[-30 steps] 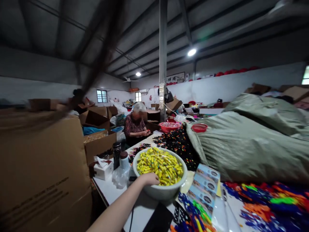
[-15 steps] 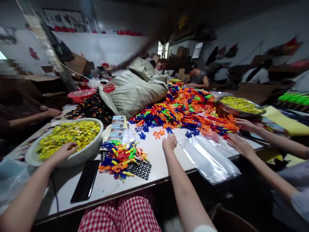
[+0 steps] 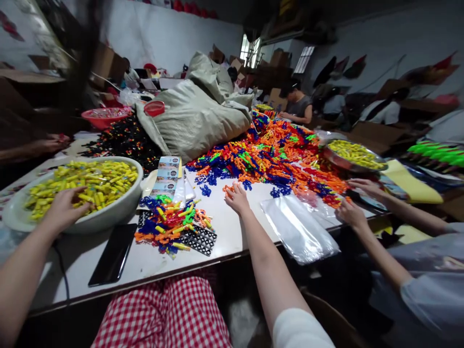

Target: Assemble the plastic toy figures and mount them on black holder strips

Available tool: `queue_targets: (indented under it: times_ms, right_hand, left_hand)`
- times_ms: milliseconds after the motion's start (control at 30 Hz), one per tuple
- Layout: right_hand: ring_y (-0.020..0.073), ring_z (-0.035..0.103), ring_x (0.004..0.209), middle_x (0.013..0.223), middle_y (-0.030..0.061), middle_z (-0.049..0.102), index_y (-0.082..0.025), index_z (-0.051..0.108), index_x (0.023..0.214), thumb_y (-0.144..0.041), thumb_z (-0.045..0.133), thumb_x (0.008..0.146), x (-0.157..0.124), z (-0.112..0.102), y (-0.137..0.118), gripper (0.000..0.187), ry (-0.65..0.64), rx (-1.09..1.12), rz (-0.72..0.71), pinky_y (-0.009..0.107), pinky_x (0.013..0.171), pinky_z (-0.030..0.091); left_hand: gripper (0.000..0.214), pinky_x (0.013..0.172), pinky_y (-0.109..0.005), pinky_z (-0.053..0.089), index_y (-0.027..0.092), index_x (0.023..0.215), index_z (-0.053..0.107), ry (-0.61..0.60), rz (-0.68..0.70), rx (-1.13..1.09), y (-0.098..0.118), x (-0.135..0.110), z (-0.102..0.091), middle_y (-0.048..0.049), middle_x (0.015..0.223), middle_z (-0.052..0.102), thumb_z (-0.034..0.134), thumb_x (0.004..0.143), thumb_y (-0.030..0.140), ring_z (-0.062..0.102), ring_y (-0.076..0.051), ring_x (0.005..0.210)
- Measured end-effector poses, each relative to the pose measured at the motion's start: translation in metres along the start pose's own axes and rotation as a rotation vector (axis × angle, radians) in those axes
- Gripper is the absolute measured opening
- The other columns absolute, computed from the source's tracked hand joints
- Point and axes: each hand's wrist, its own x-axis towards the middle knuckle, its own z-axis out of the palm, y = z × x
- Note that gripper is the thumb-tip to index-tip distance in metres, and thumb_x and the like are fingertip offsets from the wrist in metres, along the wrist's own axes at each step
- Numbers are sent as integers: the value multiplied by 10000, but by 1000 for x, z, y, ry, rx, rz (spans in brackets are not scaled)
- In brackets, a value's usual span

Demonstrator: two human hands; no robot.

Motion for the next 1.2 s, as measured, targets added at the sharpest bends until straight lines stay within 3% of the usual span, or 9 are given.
queue_targets:
  times_ms: [200,333,500,633,800,900,1000,1100,1200]
  right_hand:
    - [203,356,1263,1399,74,407,-169,481,1284,-298,391,878,-30,-6,-14,436,-58,73,-34,297,1033,274]
    - [237,340,1289,1423,136,352,-98,327,1371,-391,359,879,-100,-2,-25,574,-78,115,-18,366,1040,290]
    - [289,336,1299,1407,145,373,-145,371,1347,-484,408,832,-194,12,-27,617,42,252,-1,492,1021,293]
    - [308,493,1168,1215,162,574,-154,597,1108,-537,420,808,-217,13,-40,518,282,486,91,494,970,350]
    - [255,631,845,885,135,685,-111,649,905,-532,385,836,-221,-22,-104,502,570,842,565,411,789,468]
    - [218,629,784,813,82,685,-139,652,841,-515,453,817,-230,-46,-162,426,393,1089,512,361,739,487]
    - [198,614,766,796,53,669,-180,660,801,-472,497,812,-239,-61,-208,334,67,1184,315,335,719,491]
    - [192,587,831,899,57,626,-212,642,946,-427,534,805,-242,-68,-226,279,63,1196,198,343,760,484]
    - [213,527,1017,1069,68,569,-257,631,1023,-367,601,771,-242,-74,-229,277,51,1177,39,385,897,428]
  left_hand:
    - [193,891,-281,358,159,860,560,127,-24,-259,11,-16,-5,-11,828,478,454,819,316,463,-190,895]
    - [113,795,-229,338,137,695,543,227,-145,-504,12,-16,-8,16,675,451,517,799,174,433,-142,754]
    - [283,612,-185,329,103,848,545,278,-232,-636,13,-21,-6,26,642,437,306,929,233,389,-85,595]
    - [395,619,-214,381,125,833,549,264,-156,-855,60,-79,23,11,666,472,321,913,437,435,-100,610]
    - [394,929,-315,389,164,812,624,-159,70,-1266,133,-194,71,-89,1172,522,497,803,536,483,-205,1109]
    - [333,1000,-360,346,182,866,646,-403,31,-1441,148,-234,85,-85,1358,400,509,820,482,415,-227,1220]
    - [294,979,-359,362,175,872,639,-472,-34,-1474,143,-248,89,-90,1172,554,554,801,448,501,-212,1109]
    - [299,905,-325,403,159,838,623,-397,-112,-1392,132,-250,86,-57,925,607,566,789,448,551,-180,941]
    - [249,865,-299,415,158,812,620,-385,-102,-1319,124,-250,80,-42,890,594,591,778,403,549,-166,900]
